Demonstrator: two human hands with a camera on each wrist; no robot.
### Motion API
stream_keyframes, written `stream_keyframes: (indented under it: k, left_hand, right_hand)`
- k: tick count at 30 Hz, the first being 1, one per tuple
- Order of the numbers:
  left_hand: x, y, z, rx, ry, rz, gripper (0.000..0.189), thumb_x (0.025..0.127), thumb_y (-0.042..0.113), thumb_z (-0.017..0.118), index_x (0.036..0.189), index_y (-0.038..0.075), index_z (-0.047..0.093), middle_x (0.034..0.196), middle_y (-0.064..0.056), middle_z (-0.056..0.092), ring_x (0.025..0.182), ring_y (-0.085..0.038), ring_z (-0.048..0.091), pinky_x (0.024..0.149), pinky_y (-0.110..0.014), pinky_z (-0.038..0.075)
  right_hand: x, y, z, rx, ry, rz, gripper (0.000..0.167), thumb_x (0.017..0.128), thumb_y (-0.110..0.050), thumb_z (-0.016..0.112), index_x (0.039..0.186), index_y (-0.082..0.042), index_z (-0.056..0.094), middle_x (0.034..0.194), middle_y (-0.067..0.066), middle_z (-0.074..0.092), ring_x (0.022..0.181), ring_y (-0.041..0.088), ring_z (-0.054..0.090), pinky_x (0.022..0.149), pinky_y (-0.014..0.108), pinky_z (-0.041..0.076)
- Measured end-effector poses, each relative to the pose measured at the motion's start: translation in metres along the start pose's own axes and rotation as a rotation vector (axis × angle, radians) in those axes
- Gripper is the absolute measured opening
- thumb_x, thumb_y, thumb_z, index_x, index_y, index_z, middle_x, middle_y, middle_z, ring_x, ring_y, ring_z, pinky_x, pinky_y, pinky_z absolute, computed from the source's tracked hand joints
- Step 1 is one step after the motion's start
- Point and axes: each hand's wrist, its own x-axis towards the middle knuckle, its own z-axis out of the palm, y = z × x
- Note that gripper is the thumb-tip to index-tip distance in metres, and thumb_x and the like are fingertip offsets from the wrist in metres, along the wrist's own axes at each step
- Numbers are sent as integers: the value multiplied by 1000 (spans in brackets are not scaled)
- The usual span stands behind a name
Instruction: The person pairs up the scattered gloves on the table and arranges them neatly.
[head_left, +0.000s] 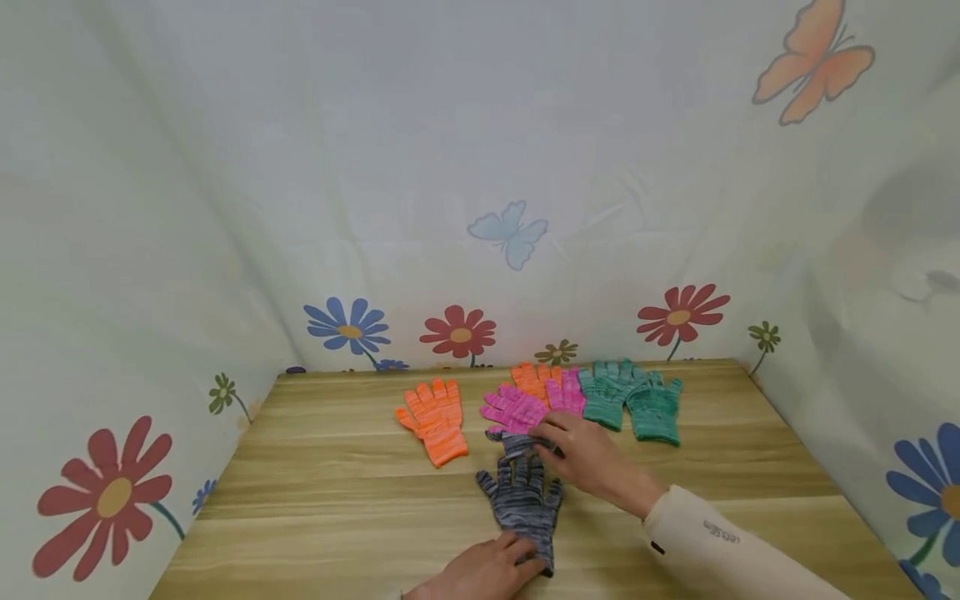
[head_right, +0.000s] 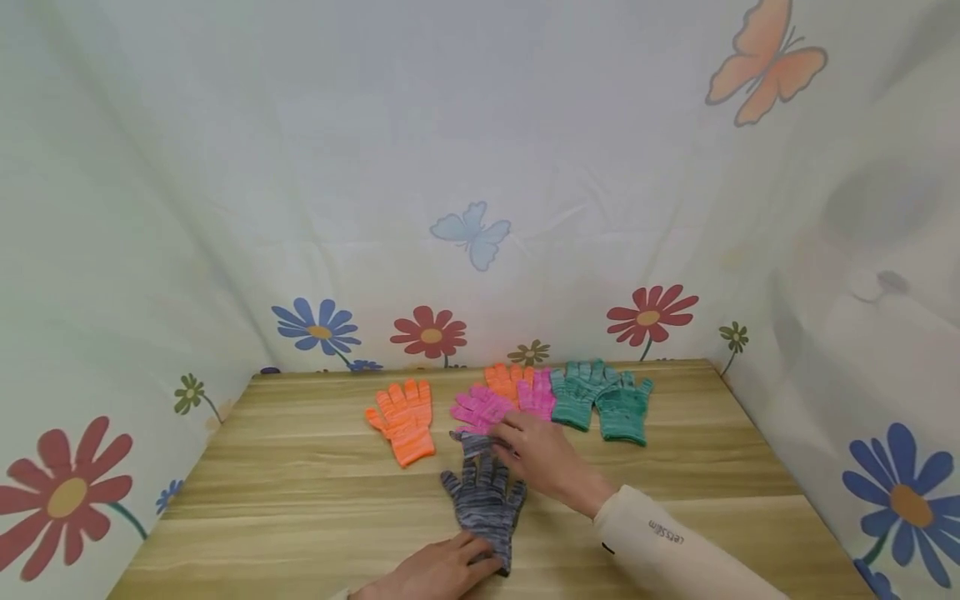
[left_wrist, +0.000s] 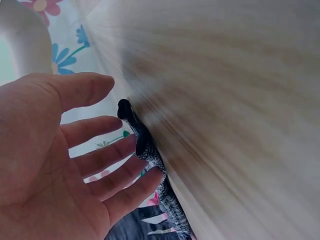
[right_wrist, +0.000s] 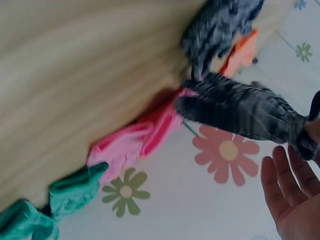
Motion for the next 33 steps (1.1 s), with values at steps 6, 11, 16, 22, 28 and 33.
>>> stream_keyframes:
  k: [6,11,16,22,28,33]
  left_hand:
    - [1,-3,4,0,11,32,56,99,61,35,142,27,49,130,6,56,116,-10,54,88,-25,51]
    - [-8,10,-16,6,25,24,54,100,59,37,140,25,51,129,5,57,117,-11,55,86,-24,52]
    - [-17,22,-28,91,115,73,46,100,53,43,131,22,59,123,6,60,111,-7,56,84,-16,49]
    - [-20,25,-27,103,150,103,41,101,47,46,127,19,61,119,6,61,108,-5,55,84,-11,46]
    - [-20,27,-29,9,60,31,46,99,53,45,132,23,57,129,5,59,115,-8,56,82,-14,50]
    - [-20,27,-31,64,44,42,47,100,54,44,135,24,55,136,0,58,122,-13,57,90,-19,51]
  right_hand:
    - [-16,-12,2,44,-158,35,19,87,-30,75,105,-24,72,98,-9,69,85,6,65,71,26,56]
    - [-29,-18,7,137,-271,57,17,91,-32,70,105,-22,73,98,-7,69,85,6,65,71,25,55]
    - [-35,-19,11,191,-316,89,16,91,-33,70,103,-23,73,97,-9,68,82,2,63,68,22,53]
    - [-39,-21,13,180,-370,99,16,89,-32,72,103,-23,73,99,-9,68,86,4,64,70,24,54]
    - [-36,-22,17,163,-415,133,17,89,-32,71,104,-24,73,101,-9,68,91,7,65,72,27,55]
    - [-32,-26,15,139,-390,154,16,90,-33,71,102,-24,74,101,-8,68,93,9,65,76,30,56]
